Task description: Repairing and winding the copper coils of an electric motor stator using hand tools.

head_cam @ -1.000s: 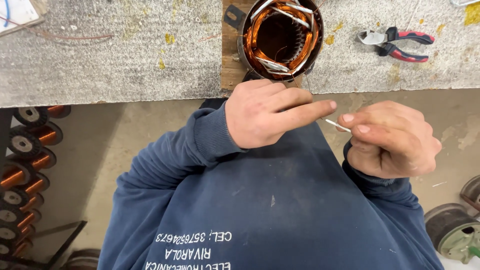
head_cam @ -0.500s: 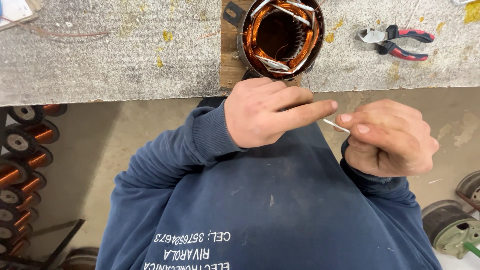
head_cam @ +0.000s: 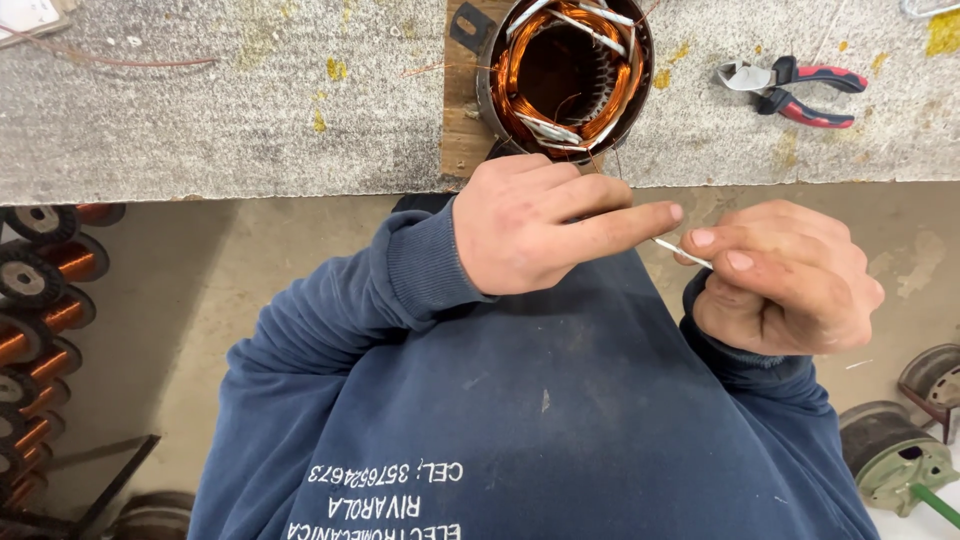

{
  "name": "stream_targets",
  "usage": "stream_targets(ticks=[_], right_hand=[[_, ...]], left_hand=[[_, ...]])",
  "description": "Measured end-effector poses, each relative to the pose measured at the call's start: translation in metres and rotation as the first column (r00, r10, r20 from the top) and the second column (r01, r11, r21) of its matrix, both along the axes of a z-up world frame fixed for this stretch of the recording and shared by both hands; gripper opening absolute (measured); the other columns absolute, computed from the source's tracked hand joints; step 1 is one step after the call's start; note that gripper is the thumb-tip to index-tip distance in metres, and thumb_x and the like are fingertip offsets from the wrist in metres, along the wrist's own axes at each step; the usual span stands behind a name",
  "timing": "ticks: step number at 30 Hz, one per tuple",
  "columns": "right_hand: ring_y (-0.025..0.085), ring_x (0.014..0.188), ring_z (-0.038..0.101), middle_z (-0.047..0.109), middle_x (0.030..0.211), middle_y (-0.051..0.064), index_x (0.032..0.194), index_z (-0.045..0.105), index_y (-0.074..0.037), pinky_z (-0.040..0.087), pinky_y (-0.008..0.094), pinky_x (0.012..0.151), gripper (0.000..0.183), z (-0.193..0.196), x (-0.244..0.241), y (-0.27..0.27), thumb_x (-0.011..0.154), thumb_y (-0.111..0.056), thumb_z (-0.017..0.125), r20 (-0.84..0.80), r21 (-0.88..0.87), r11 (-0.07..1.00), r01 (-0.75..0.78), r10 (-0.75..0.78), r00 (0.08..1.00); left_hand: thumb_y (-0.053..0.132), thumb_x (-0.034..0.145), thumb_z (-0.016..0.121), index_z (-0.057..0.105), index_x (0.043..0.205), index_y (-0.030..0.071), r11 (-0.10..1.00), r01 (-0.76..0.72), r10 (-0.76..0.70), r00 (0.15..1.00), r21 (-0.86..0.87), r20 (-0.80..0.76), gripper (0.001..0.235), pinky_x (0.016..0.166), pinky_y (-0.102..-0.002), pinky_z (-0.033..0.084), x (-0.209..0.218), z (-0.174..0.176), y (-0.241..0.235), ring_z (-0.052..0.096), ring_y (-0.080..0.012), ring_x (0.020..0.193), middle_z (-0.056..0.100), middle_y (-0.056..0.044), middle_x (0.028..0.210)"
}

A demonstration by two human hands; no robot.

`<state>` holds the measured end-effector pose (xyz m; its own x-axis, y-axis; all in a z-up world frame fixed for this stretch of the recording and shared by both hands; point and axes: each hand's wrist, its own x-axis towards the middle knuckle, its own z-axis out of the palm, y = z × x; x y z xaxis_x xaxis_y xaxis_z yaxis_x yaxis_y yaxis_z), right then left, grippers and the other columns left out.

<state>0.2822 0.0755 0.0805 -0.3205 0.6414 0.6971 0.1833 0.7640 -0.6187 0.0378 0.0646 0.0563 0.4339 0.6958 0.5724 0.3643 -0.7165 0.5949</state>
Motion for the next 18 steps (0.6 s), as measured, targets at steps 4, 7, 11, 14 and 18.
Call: stream_targets(ticks=[4,7,11,14,18], right_hand=[[0.028,0.065,0.071,0.072,0.084,0.020,0.100,0.060,0.002,0.059,0.035,0.056,0.017,0.000,0.001,0.004,0.101,-0.010,0.071,-0.002,0.012,1.000,-0.017,0.017,1.000],[0.028,0.064,0.071,0.072,0.083,0.020,0.099,0.059,0.002,0.059,0.037,0.058,0.017,0.001,0.000,0.007,0.102,-0.010,0.070,0.004,0.039,0.998,-0.043,0.043,0.999],[0.027,0.064,0.071,0.072,0.082,0.019,0.099,0.059,0.001,0.059,0.035,0.056,0.014,0.001,0.000,0.004,0.101,-0.006,0.070,0.027,0.007,1.000,-0.007,0.006,1.000],[0.028,0.065,0.071,0.072,0.083,0.019,0.100,0.060,0.002,0.059,0.035,0.057,0.016,0.001,-0.002,0.005,0.101,-0.010,0.070,0.014,0.003,1.000,-0.012,0.012,1.000],[0.027,0.065,0.071,0.072,0.083,0.019,0.101,0.060,0.002,0.059,0.035,0.057,0.013,0.010,-0.002,0.008,0.101,-0.007,0.070,0.041,0.015,0.999,-0.033,0.032,0.999]], left_hand=[[0.012,0.102,0.066,0.064,0.142,0.019,1.000,-0.002,0.002,1.000,0.000,0.003,0.040,0.067,-0.028,0.048,0.001,0.000,0.001,0.058,-0.0133,0.077,0.066,0.006,0.112],[0.012,0.102,0.066,0.064,0.144,0.019,1.000,-0.004,0.004,1.000,0.001,-0.002,0.042,0.067,-0.028,0.048,0.001,0.000,0.001,0.058,-0.0138,0.078,0.067,0.006,0.112],[0.012,0.102,0.066,0.064,0.139,0.018,1.000,-0.001,0.001,1.000,0.002,0.003,0.038,0.069,-0.028,0.048,0.001,-0.001,0.001,0.058,-0.0124,0.075,0.066,0.006,0.113],[0.012,0.102,0.065,0.063,0.139,0.017,1.000,0.003,-0.003,1.000,0.004,0.003,0.038,0.070,-0.028,0.048,0.000,-0.001,0.002,0.058,-0.0128,0.075,0.066,0.006,0.114],[0.011,0.101,0.065,0.064,0.144,0.018,1.000,-0.005,0.005,1.000,0.000,-0.010,0.043,0.069,-0.027,0.048,0.000,0.001,0.003,0.058,-0.0124,0.074,0.067,0.006,0.114]])
